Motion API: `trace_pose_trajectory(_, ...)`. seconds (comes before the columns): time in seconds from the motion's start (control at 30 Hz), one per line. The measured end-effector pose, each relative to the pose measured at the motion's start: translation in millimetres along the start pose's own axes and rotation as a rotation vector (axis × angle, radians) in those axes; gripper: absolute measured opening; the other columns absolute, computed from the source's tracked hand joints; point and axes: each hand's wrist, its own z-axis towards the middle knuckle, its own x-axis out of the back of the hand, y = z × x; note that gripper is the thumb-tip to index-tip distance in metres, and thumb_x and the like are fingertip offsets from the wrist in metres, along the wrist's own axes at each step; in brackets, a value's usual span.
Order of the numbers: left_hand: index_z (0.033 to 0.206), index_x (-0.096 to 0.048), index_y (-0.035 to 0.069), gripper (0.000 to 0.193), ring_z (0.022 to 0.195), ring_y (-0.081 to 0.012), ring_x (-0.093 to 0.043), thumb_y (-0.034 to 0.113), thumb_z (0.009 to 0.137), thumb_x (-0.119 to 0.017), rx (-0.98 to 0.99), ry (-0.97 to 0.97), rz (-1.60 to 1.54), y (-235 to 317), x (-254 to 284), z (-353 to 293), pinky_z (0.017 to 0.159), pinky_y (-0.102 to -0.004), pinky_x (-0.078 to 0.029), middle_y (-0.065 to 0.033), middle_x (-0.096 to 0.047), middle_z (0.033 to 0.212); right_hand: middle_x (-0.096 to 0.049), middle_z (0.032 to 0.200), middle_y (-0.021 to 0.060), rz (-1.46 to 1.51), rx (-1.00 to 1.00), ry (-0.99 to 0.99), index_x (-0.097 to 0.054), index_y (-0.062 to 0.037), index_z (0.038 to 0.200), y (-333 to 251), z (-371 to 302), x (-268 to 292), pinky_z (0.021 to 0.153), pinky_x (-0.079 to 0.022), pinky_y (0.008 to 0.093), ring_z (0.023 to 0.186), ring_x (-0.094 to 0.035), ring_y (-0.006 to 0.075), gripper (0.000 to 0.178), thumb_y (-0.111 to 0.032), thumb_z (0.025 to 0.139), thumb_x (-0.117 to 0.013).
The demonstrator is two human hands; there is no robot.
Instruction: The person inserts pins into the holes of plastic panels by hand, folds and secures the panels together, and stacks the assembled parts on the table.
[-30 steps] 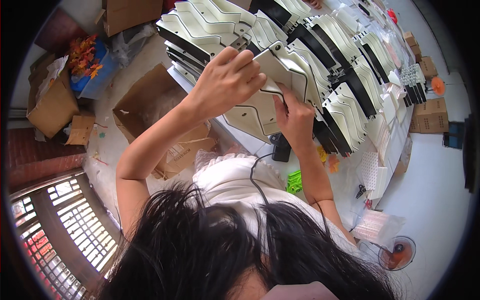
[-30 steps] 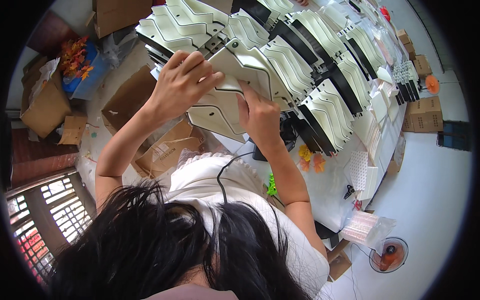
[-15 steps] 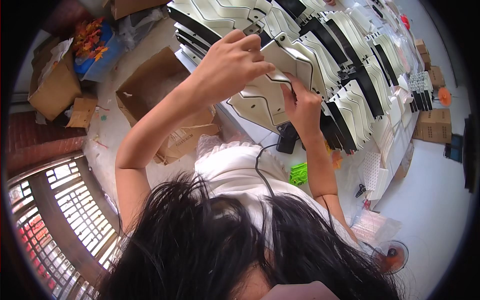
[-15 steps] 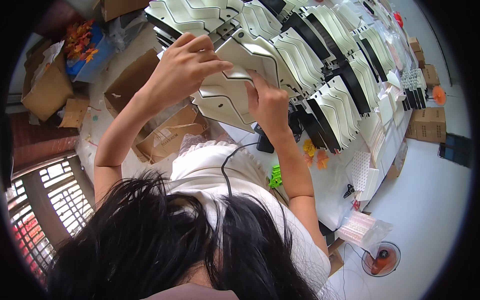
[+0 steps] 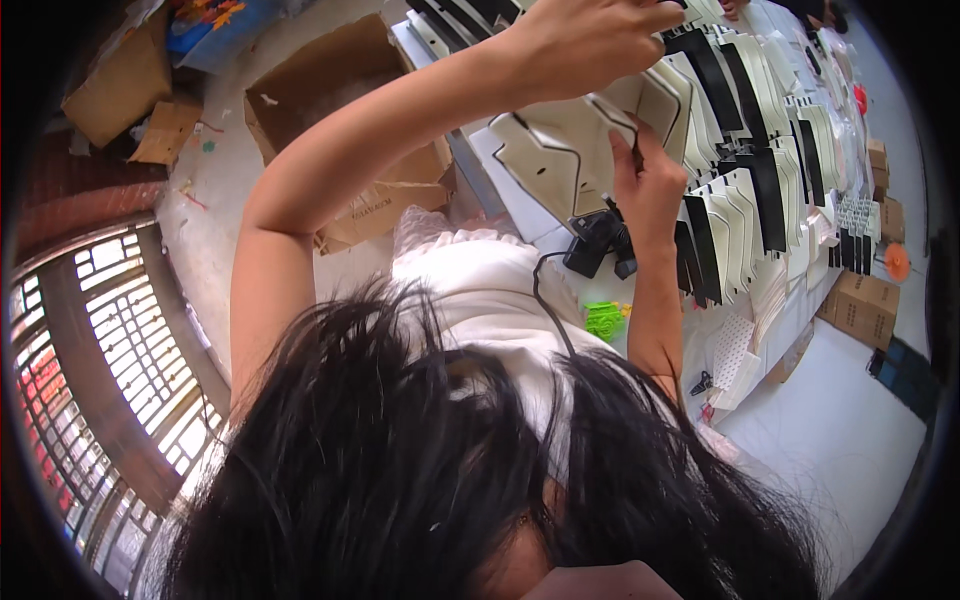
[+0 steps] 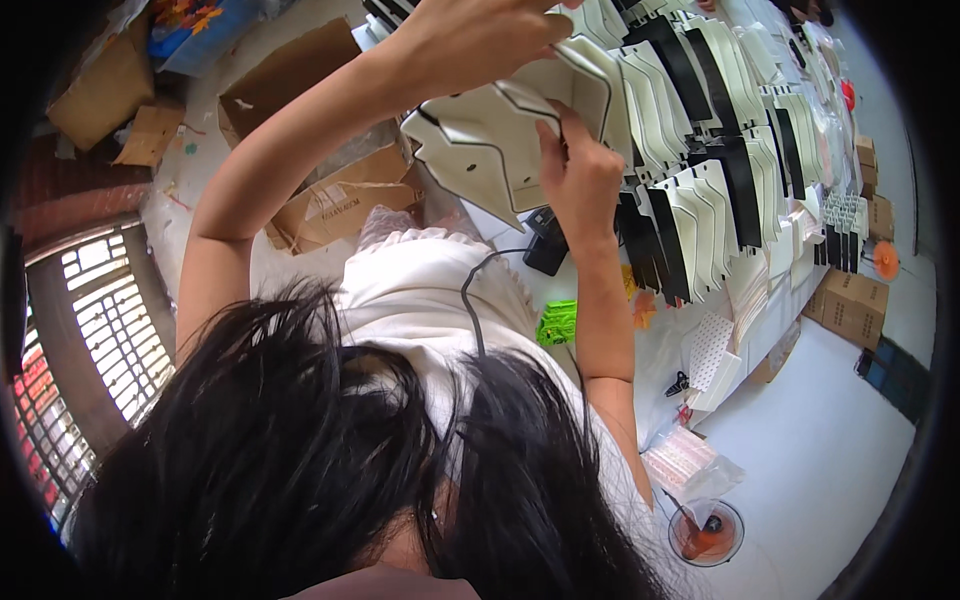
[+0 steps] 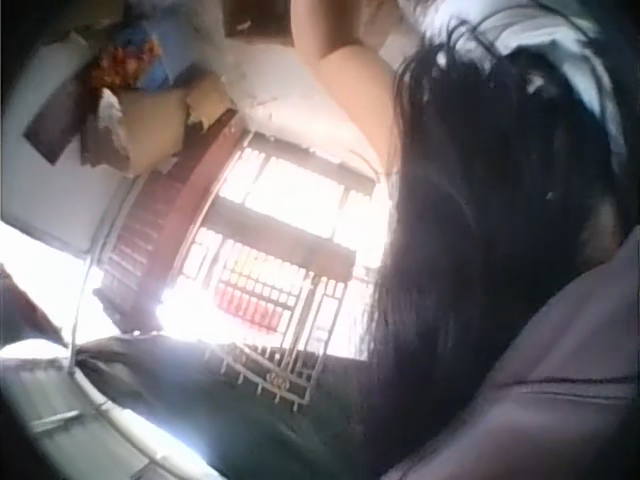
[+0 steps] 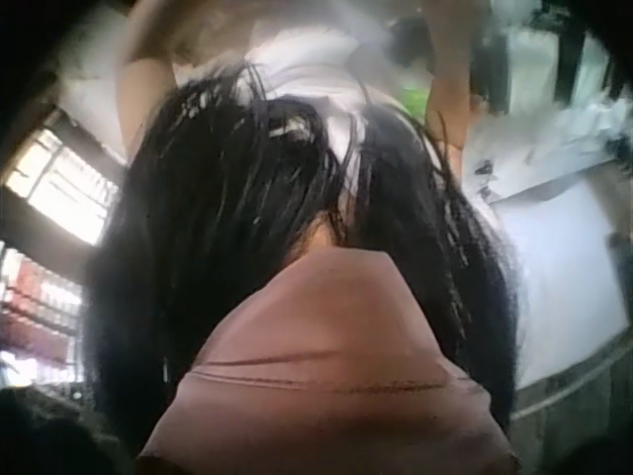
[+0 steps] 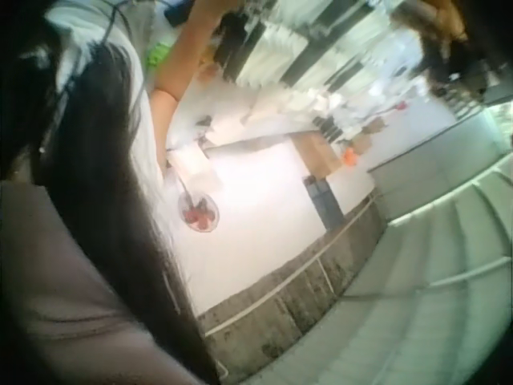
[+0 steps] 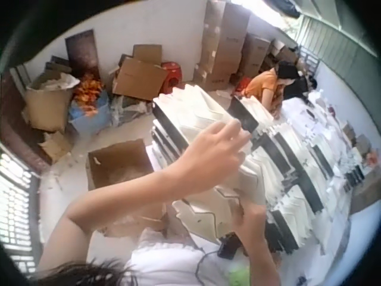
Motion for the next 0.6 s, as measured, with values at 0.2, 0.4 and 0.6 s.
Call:
trace_pose_trajectory(0.2,0.067,-0.069,0.009,0.009,0.101,-0.0200,-0.047,0.015,0.067,-0.063,0.014,-0.018,0.018,-0.2,-10.8,7.3,0.083,-0.0306,-0.041,-0.0027,-0.061,0.097,-0.059,0.061,0.0162,0.040,-0.018,0.023,-0.064,-0.0041,0.105,5.8,6.3,0.3,0.051,-0.046,0.0345,0.051,-0.059,0.0299,0.023,-0.015,0.085,-0.067)
trace_pose_trajectory(0.4,0.072,-0.070,0.007,0.008,0.100,-0.0217,-0.049,0.013,0.070,-0.064,0.064,-0.120,-0.049,-8.8,-9.9,9.9,0.083,-0.0321,-0.042,-0.0040,-0.062,0.099,-0.043,0.056,0.0062,0.190,-0.069,0.000,-0.058,0.0020,0.092,2.4,6.8,-3.5,0.049,-0.036,0.0254,0.052,-0.036,0.0105,0.019,-0.014,0.086,-0.068)
trace_pose_trajectory(0.6,0.085,-0.073,0.006,0.012,0.106,-0.0255,-0.052,0.007,0.073,-0.068,0.269,-0.013,-0.607,-30.6,34.3,-9.1,0.090,-0.0360,-0.044,-0.0059,-0.066,0.099,-0.056,0.061,0.0158,0.185,-0.080,-0.017,-0.063,-0.0006,0.102,1.8,3.5,-0.2,0.050,-0.044,0.0331,0.047,-0.052,0.0257,0.021,-0.013,0.085,-0.066)
